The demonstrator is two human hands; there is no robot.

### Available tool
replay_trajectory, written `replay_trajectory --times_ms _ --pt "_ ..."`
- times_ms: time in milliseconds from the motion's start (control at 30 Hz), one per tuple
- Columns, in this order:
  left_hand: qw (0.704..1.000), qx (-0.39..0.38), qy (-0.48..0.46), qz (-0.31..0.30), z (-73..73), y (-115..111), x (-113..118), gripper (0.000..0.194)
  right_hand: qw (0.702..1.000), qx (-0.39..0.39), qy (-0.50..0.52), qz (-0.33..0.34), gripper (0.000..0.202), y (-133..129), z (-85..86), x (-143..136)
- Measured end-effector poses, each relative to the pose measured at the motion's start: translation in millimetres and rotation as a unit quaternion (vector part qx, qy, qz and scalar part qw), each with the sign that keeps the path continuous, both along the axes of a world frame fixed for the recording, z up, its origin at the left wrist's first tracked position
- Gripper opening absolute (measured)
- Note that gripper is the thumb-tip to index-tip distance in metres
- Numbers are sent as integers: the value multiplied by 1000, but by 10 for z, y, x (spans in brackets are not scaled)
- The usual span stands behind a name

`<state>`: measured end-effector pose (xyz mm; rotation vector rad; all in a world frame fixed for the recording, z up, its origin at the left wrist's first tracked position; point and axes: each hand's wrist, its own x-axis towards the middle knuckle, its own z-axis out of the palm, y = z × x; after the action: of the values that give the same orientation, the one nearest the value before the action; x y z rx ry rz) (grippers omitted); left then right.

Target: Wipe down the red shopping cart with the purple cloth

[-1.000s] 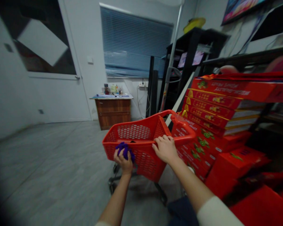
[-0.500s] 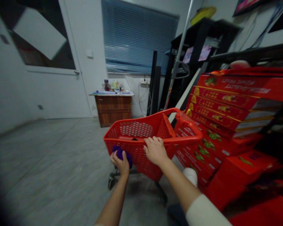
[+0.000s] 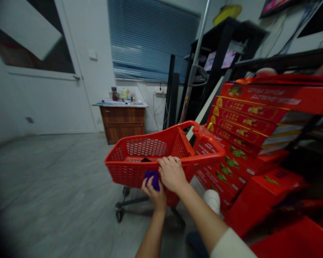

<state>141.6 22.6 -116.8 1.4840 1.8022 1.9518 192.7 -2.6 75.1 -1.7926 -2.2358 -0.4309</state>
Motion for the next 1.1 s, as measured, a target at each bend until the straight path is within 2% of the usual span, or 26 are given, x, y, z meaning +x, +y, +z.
replay_trajectory --times_ms 67,167,233,333,367,433,567,667,733,833,900,967,1033,1100 --pt "997 8 48 -63 -185 -64 78 26 1000 1 -3 3 31 2 -5 11" --pt "981 20 122 -148 -374 -28 -101 21 1000 4 -5 7 33 4 -16 21" --pt "984 11 117 -137 -374 54 -300 21 1000 3 -3 9 33 5 -22 14" --pt "999 -14 24 -36 -261 129 -417 29 1000 1 1 12 34 9 -24 -17" --pt "1000 -17 -1 -15 -231 118 -376 31 1000 2 1 12 34 10 -23 -30" --pt "1000 -13 -12 -20 -235 39 -200 30 1000 7 1 11 34 13 -19 -50" --pt "988 15 75 -133 -478 -200 154 26 1000 4 -4 3 34 2 -15 -51" --pt "973 60 131 -180 -600 -229 92 25 1000 5 -6 7 34 -23 -20 -18" --pt "975 95 131 -150 -529 -146 -85 23 1000 11 -8 13 35 -41 -28 5" --pt "989 121 67 -53 -247 26 -338 23 1000 21 -8 19 35 -58 -42 21" --pt "991 130 28 -17 -51 97 -403 26 1000 23 -7 19 35 -60 -50 19" --pt "989 142 36 -20 81 109 -391 28 1000 25 -5 18 34 -59 -56 14" --pt "982 153 93 -57 163 89 -382 26 1000 26 -5 16 34 -61 -60 13" --pt "972 159 148 -86 259 84 -467 23 1000 25 -4 15 34 -73 -60 18"
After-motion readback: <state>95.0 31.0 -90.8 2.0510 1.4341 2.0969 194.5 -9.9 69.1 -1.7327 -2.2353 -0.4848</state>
